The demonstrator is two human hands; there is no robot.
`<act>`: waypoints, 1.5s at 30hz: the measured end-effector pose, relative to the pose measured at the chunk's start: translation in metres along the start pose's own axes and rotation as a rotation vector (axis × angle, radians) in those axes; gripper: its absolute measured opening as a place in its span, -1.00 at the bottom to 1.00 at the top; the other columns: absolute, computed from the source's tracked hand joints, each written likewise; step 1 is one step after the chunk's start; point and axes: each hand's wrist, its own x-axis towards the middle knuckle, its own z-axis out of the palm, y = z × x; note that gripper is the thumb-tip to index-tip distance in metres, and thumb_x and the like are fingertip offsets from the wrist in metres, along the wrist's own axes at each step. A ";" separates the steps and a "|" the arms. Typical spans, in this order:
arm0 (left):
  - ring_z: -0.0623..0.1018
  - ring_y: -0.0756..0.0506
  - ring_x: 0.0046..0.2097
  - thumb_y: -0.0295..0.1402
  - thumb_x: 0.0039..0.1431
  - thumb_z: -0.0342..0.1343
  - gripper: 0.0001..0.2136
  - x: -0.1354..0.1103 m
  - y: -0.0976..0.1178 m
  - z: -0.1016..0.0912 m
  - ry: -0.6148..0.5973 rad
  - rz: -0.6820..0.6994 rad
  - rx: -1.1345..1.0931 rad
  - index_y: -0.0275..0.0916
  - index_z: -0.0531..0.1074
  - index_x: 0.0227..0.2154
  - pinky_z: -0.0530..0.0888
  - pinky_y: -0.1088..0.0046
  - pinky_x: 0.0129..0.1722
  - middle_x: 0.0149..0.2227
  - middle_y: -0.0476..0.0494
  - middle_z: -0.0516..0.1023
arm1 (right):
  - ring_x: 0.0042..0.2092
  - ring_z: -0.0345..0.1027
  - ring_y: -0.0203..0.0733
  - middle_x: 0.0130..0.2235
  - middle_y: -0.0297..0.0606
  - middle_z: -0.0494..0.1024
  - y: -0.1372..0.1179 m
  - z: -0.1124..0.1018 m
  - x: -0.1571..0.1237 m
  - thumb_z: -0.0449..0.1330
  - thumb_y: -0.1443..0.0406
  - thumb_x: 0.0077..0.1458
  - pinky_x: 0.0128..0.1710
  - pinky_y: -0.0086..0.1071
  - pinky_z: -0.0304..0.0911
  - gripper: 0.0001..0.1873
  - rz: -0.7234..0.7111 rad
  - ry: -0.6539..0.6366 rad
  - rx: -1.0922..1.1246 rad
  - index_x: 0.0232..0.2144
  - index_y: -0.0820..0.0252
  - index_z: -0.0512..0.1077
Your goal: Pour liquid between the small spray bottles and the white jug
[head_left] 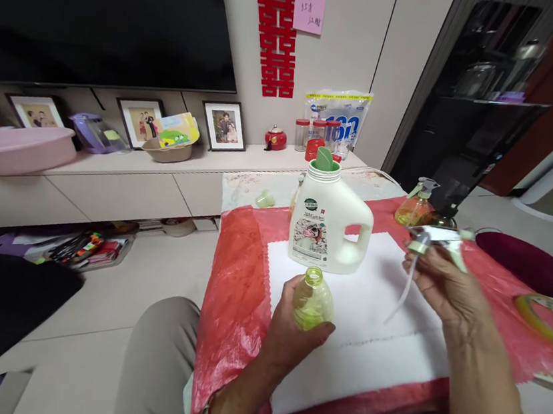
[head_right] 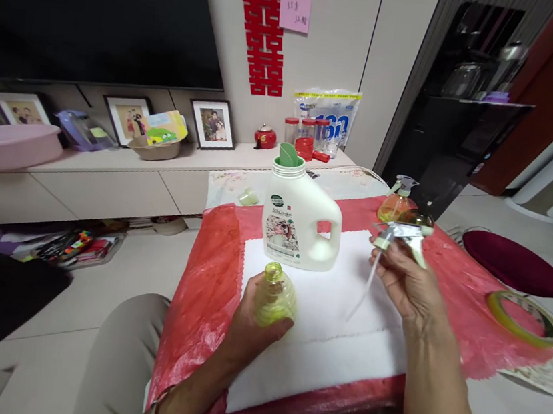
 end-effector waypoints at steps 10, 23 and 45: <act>0.52 -0.19 -0.06 -0.22 -0.22 0.42 -0.24 0.003 -0.004 -0.004 0.090 0.022 -0.043 -0.18 0.26 0.10 0.49 0.28 -0.08 -0.04 -0.19 0.49 | -0.22 0.50 -0.25 -0.13 -0.16 0.55 0.053 -0.012 0.006 0.36 0.42 0.05 -0.27 -0.40 0.51 -0.64 0.349 -0.008 -0.328 -0.08 0.32 0.43; 0.53 -0.17 -0.13 -0.23 -0.22 0.39 -0.27 0.003 0.001 0.002 0.180 0.014 -0.035 -0.17 0.29 0.09 0.49 0.31 -0.13 -0.11 -0.16 0.52 | -0.50 0.34 -0.29 -0.25 -0.10 0.57 0.031 -0.036 0.014 0.46 0.08 -0.15 -0.49 -0.41 0.23 -0.29 0.152 0.060 -0.953 0.00 0.38 0.49; 0.47 -0.31 0.11 -0.48 -0.25 0.29 -0.28 0.013 0.001 0.009 0.251 0.111 0.102 -0.20 0.24 0.09 0.38 0.06 0.16 0.06 -0.27 0.47 | -0.21 0.43 -0.20 -0.20 -0.20 0.57 0.042 0.065 0.031 0.43 0.14 -0.27 -0.26 -0.43 0.36 -0.48 -0.106 -0.264 -0.645 -0.21 0.26 0.51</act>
